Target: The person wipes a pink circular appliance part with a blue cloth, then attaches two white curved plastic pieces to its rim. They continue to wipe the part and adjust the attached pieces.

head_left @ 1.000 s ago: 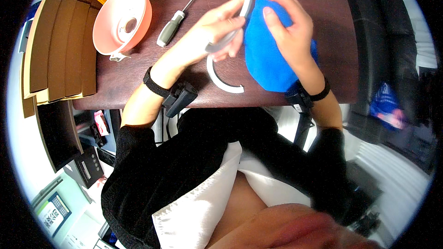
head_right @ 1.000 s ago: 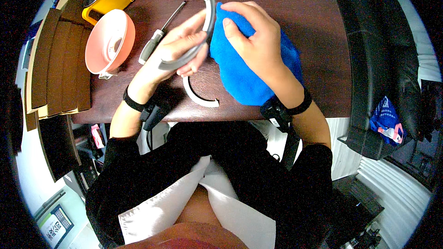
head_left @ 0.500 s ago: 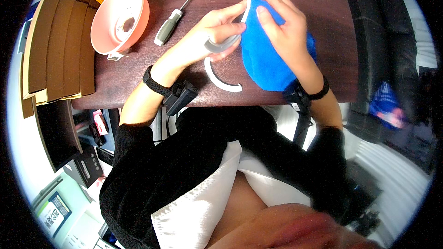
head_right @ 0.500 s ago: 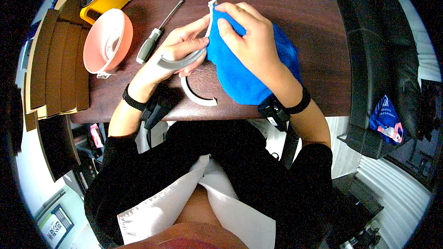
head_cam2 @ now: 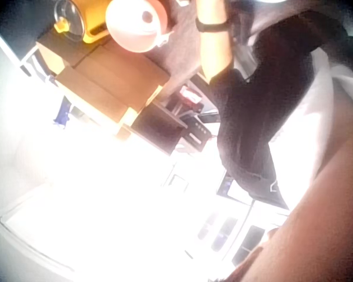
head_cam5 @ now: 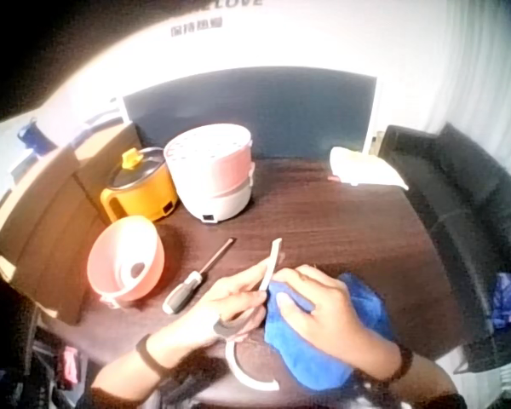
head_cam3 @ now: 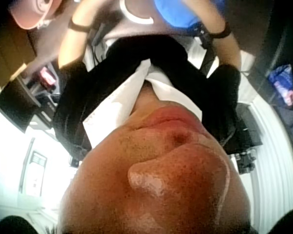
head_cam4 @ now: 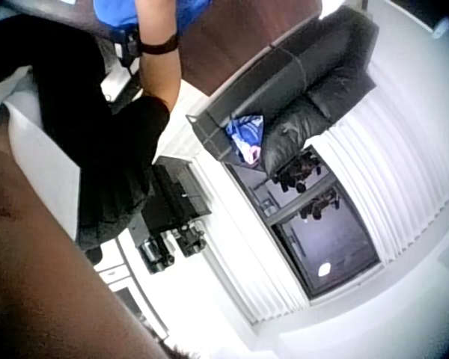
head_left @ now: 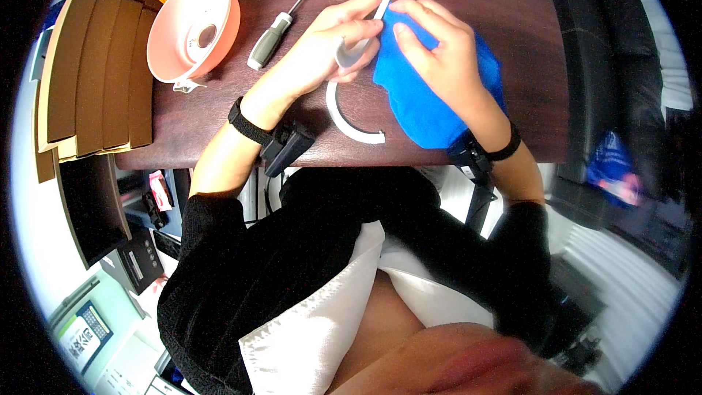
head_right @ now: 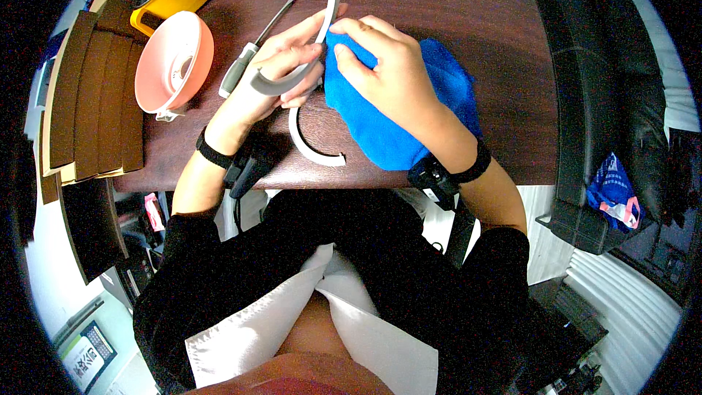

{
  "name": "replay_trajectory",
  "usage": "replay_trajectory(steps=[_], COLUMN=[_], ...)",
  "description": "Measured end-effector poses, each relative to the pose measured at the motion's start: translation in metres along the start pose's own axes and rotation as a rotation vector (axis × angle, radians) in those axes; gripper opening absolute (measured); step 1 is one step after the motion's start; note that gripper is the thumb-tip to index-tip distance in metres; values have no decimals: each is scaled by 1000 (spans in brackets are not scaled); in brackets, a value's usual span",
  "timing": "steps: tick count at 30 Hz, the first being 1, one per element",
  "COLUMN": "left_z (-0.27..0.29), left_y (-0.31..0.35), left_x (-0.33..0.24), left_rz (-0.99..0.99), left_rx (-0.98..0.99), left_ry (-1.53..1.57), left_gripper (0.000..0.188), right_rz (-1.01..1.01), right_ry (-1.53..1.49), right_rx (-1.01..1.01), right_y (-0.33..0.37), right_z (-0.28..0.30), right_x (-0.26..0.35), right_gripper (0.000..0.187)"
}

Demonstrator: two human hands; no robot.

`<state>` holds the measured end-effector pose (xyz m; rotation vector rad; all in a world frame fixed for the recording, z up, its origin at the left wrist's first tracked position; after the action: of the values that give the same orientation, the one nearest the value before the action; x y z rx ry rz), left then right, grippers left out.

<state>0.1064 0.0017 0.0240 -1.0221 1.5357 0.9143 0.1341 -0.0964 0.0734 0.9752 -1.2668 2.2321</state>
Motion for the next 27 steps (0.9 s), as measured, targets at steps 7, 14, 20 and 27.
replay_trajectory(steps=[7,14,20,27], left_z=[-3,3,13,26], left_y=[-3,-4,-5,-6], left_x=[1,3,7,-10], left_rz=[-4,-15,27,-242], left_rx=[14,-42,-167,-284], left_ry=[61,31,-62,-344], left_gripper=[55,54,43,35], right_rz=[-20,20,41,42], right_ry=[-24,-18,-20,-44], right_rx=[11,36,49,46], right_y=[1,5,4,3], right_z=[-1,-8,-10,-11], right_x=[1,5,6,7], right_gripper=[22,23,23,24])
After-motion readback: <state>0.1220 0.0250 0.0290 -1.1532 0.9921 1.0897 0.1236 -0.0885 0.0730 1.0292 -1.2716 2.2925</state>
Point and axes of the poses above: each hand's wrist, its own y-axis away from the middle knuckle, its own z-axis out of the back of the hand, x = y × z, the point moved 10 cm from there along -y, towards the middle knuckle, and after that the axes turned 8 degrees about -y, right-handed, at the moved point
